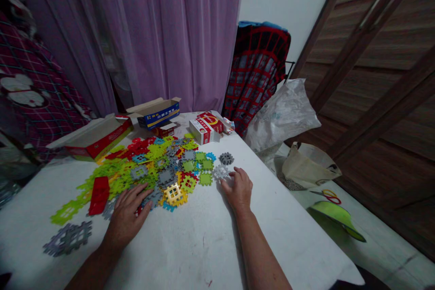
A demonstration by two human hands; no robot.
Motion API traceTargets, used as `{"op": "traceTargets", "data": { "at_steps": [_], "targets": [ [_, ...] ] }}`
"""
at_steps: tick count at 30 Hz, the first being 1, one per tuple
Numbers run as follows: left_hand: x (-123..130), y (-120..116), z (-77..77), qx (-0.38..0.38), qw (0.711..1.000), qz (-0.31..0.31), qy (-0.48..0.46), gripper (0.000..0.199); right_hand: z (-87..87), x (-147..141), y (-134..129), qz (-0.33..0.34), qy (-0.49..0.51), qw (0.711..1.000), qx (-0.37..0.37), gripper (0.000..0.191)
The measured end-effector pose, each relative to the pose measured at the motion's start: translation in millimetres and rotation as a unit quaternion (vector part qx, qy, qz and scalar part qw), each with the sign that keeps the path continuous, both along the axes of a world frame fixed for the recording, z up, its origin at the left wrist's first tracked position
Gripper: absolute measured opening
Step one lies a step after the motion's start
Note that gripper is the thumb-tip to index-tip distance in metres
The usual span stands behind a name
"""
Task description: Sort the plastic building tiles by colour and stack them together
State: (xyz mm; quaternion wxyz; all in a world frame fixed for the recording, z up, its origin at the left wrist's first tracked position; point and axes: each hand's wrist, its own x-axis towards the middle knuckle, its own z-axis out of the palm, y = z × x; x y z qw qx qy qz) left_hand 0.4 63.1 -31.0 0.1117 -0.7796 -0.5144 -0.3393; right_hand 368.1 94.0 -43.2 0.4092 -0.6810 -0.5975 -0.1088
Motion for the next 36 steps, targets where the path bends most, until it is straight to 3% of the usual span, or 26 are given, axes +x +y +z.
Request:
{"op": "traceTargets", "data": {
  "at_steps": [6, 12, 36],
  "targets": [
    [-0.6, 0.6, -1.8, -0.003, 1.0, 0.0, -0.001, 0.034, 0.9, 9.6, 36.0, -0.081, 0.052, 0.995, 0.032, 0.029],
    [-0.3, -0.4, -1.1, -0.004, 1.0, -0.001, -0.001, 0.033, 5.8, 15.6, 63.0, -0.108, 0.076, 0.991, 0.007, 0.028],
    [-1.4, 0.8, -2.7, 0.004, 1.0, 0.0, 0.017, 0.031, 8.5, 14.2, 64.5, -0.108, 0.056, 0.992, -0.041, 0.028]
  ]
}}
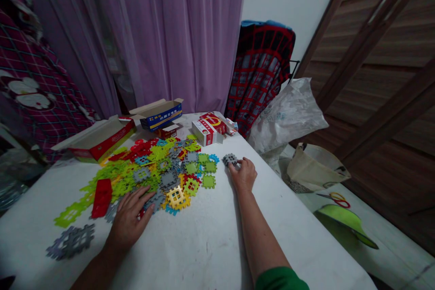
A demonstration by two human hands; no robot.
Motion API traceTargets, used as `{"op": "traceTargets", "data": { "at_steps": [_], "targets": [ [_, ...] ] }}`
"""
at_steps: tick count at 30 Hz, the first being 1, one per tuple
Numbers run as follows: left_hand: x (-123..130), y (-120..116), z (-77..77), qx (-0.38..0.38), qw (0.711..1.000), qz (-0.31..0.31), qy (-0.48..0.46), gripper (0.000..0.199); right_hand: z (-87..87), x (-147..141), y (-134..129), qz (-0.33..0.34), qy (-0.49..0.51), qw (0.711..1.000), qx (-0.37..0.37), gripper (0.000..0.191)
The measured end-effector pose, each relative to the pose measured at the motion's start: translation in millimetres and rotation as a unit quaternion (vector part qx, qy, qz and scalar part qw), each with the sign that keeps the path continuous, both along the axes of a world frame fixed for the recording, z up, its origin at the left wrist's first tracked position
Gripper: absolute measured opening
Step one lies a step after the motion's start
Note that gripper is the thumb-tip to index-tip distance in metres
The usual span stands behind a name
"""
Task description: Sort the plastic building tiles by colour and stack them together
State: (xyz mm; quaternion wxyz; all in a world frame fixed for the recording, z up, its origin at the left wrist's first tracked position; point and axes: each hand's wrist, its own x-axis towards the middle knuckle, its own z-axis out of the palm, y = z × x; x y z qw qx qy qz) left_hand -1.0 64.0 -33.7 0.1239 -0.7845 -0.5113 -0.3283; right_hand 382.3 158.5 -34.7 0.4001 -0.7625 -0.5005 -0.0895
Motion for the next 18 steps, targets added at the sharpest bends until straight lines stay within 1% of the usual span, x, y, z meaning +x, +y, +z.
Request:
{"op": "traceTargets", "data": {
  "at_steps": [7, 11, 13, 15, 17, 18],
  "targets": [
    [1.4, -2.1, 2.5, -0.007, 1.0, 0.0, -0.006, 0.031, 0.7, -0.4, -1.7, -0.009, -0.002, 1.0, -0.001, 0.032],
    [4.3, -3.8, 5.1, -0.021, 1.0, 0.005, -0.02, 0.03, 3.9, -0.3, -4.6, 0.008, -0.013, 1.0, 0.026, 0.028],
    [6.1, -4.7, 6.5, -0.031, 0.999, 0.006, -0.032, 0.03, 5.8, -6.0, -8.4, 0.033, -0.023, 0.998, 0.048, 0.023],
    [7.7, -5.5, 7.9, -0.041, 0.998, 0.008, -0.043, 0.029, 8.1, -19.8, -14.6, 0.07, -0.027, 0.995, 0.064, 0.02],
    [9.1, -6.2, 9.0, -0.049, 0.997, 0.011, -0.052, 0.028, 11.6, -42.7, -22.8, 0.133, -0.024, 0.989, 0.064, 0.021],
    [9.7, -6.5, 9.5, -0.051, 0.997, 0.013, -0.054, 0.028, 14.3, -56.7, -27.0, 0.182, -0.023, 0.982, 0.054, 0.021]
  ]
}}
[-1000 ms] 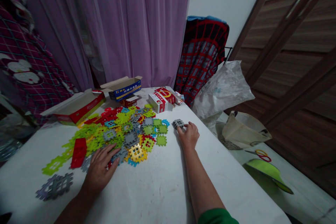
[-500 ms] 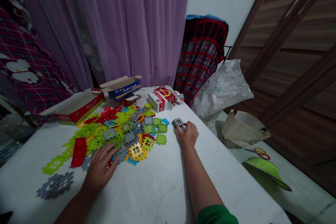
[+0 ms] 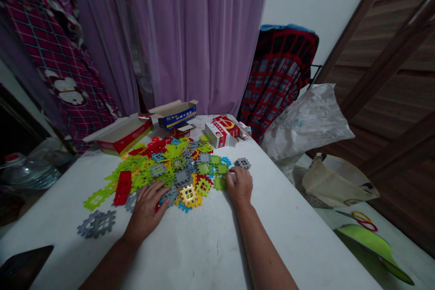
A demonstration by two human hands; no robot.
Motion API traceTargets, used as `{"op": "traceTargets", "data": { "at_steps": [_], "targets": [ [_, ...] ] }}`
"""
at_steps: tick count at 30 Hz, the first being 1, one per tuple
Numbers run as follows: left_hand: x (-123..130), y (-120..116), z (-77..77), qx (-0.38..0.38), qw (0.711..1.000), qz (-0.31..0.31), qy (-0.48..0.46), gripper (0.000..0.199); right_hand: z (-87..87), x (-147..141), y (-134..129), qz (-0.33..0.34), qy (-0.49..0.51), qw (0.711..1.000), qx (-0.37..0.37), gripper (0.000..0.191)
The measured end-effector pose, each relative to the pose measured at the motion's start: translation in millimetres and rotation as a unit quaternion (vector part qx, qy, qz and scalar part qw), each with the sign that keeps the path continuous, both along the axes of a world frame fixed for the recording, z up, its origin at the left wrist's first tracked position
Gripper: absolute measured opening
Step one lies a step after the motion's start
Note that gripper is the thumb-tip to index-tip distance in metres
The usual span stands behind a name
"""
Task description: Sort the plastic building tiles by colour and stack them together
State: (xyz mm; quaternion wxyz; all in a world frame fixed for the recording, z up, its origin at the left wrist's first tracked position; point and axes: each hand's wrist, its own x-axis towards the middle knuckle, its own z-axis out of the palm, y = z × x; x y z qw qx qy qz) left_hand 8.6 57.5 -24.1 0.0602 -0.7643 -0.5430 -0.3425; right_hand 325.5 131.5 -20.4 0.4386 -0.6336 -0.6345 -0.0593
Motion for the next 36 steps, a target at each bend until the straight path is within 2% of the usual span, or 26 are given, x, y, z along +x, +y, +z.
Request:
{"op": "traceTargets", "data": {
  "at_steps": [3, 5, 6, 9, 13, 17, 19, 21, 26, 29, 31, 33, 36],
  "targets": [
    [1.2, -0.8, 1.2, 0.0, 1.0, 0.003, -0.004, 0.028, 11.8, -44.9, -7.8, 0.15, -0.027, 0.988, -0.03, 0.021],
    [1.7, -1.2, 1.9, 0.001, 1.0, 0.003, -0.005, 0.028, 21.5, -70.5, -5.5, 0.208, -0.038, 0.976, -0.05, 0.021],
    [1.9, -1.4, 2.1, 0.001, 1.0, 0.004, -0.005, 0.028, 26.2, -80.9, -1.8, 0.217, -0.039, 0.973, -0.062, 0.022],
    [2.5, -1.9, 2.7, 0.002, 1.0, 0.003, -0.006, 0.028, 36.8, -102.5, 15.7, 0.189, -0.054, 0.974, -0.117, 0.024],
    [3.8, -2.6, 3.3, 0.0, 1.0, 0.008, -0.011, 0.027, 41.6, -116.6, 38.4, 0.126, -0.08, 0.971, -0.189, 0.023],
    [5.1, -3.2, 4.7, -0.008, 1.0, 0.008, -0.02, 0.027, 43.6, -123.8, 54.8, 0.06, -0.05, 0.981, -0.179, 0.035],
    [5.4, -3.2, 5.1, -0.009, 1.0, 0.006, -0.023, 0.027, 45.4, -127.2, 63.3, 0.055, -0.053, 0.983, -0.17, 0.05],
    [5.4, -3.2, 5.2, -0.008, 1.0, 0.006, -0.027, 0.027, 46.9, -130.8, 72.0, 0.068, -0.071, 0.98, -0.173, 0.057],
    [5.4, -3.0, 4.4, -0.008, 1.0, 0.005, -0.029, 0.028, 46.1, -132.2, 85.9, 0.08, -0.065, 0.973, -0.209, 0.043],
    [5.4, -3.1, 4.4, -0.009, 0.999, 0.007, -0.03, 0.028, 40.8, -119.1, 83.1, 0.073, 0.002, 0.981, -0.178, 0.045],
    [5.3, -3.0, 4.4, -0.01, 0.999, 0.006, -0.03, 0.028, 34.4, -104.5, 75.2, 0.095, 0.074, 0.98, -0.155, 0.047],
    [4.9, -2.7, 4.0, -0.01, 0.999, 0.004, -0.03, 0.028, 26.4, -87.3, 62.3, 0.146, 0.169, 0.963, -0.148, 0.049],
    [4.1, -1.7, 2.5, -0.008, 0.999, 0.004, -0.032, 0.028, 14.7, -61.9, 35.5, 0.239, 0.3, 0.912, -0.148, 0.048]
  ]
}}
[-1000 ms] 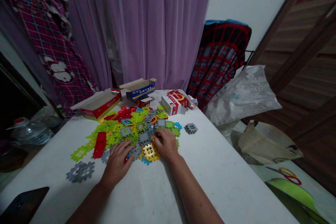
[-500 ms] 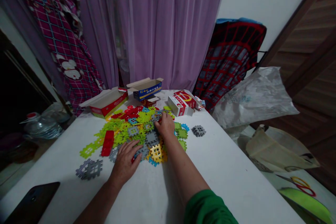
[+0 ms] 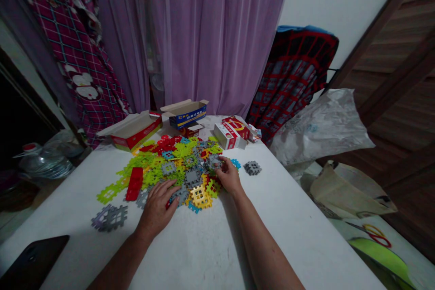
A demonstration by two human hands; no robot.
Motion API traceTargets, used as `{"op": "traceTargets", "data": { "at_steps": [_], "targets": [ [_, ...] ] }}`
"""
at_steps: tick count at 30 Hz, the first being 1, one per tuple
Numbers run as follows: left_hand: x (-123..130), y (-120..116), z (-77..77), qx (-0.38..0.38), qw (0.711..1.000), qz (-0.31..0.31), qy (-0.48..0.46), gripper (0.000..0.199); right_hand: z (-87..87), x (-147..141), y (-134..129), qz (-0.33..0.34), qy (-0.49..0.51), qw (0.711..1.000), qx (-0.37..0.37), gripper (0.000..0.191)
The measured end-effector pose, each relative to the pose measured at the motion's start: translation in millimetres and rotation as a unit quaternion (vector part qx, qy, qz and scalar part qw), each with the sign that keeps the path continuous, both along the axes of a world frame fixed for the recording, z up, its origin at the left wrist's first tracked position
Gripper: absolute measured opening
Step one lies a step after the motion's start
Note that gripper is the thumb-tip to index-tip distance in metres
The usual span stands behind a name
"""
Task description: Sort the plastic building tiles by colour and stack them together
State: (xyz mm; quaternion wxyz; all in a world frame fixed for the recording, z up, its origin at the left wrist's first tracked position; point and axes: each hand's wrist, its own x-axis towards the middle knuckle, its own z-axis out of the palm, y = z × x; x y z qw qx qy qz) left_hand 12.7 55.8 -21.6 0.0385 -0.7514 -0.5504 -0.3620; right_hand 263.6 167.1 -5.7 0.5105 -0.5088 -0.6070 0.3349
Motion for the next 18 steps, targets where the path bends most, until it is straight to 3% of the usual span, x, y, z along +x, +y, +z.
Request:
{"op": "traceTargets", "data": {
  "at_steps": [2, 5, 7, 9, 12, 15, 18],
  "targets": [
    [-0.7, 0.9, -1.1, 0.003, 1.0, 0.0, 0.0, 0.028, -5.1, 15.6, -19.5, 0.031, 0.049, 0.998, -0.009, 0.048],
    [-1.9, 2.4, -2.0, 0.003, 1.0, 0.0, 0.005, 0.028, -8.0, 37.7, -43.8, 0.046, 0.037, 0.998, -0.025, 0.055],
    [-2.9, 3.3, -2.1, 0.004, 1.0, -0.001, 0.01, 0.028, -8.5, 51.5, -53.7, 0.026, -0.013, 0.999, -0.023, 0.057],
    [-3.9, 4.0, -2.1, 0.009, 1.0, -0.001, 0.016, 0.028, -9.4, 63.1, -58.7, -0.037, -0.093, 0.995, 0.0, 0.052],
    [-5.5, 4.8, -2.6, 0.015, 1.0, -0.004, 0.022, 0.029, -13.9, 74.3, -61.2, -0.119, -0.217, 0.967, 0.067, 0.036],
    [-6.7, 5.4, -3.3, 0.015, 1.0, -0.003, 0.026, 0.03, -21.4, 79.8, -64.4, -0.091, -0.283, 0.948, 0.113, 0.033],
    [-7.5, 6.0, -3.8, 0.015, 0.999, -0.005, 0.032, 0.03, -26.8, 84.4, -72.6, -0.1, -0.309, 0.942, 0.086, 0.039]
  ]
}}
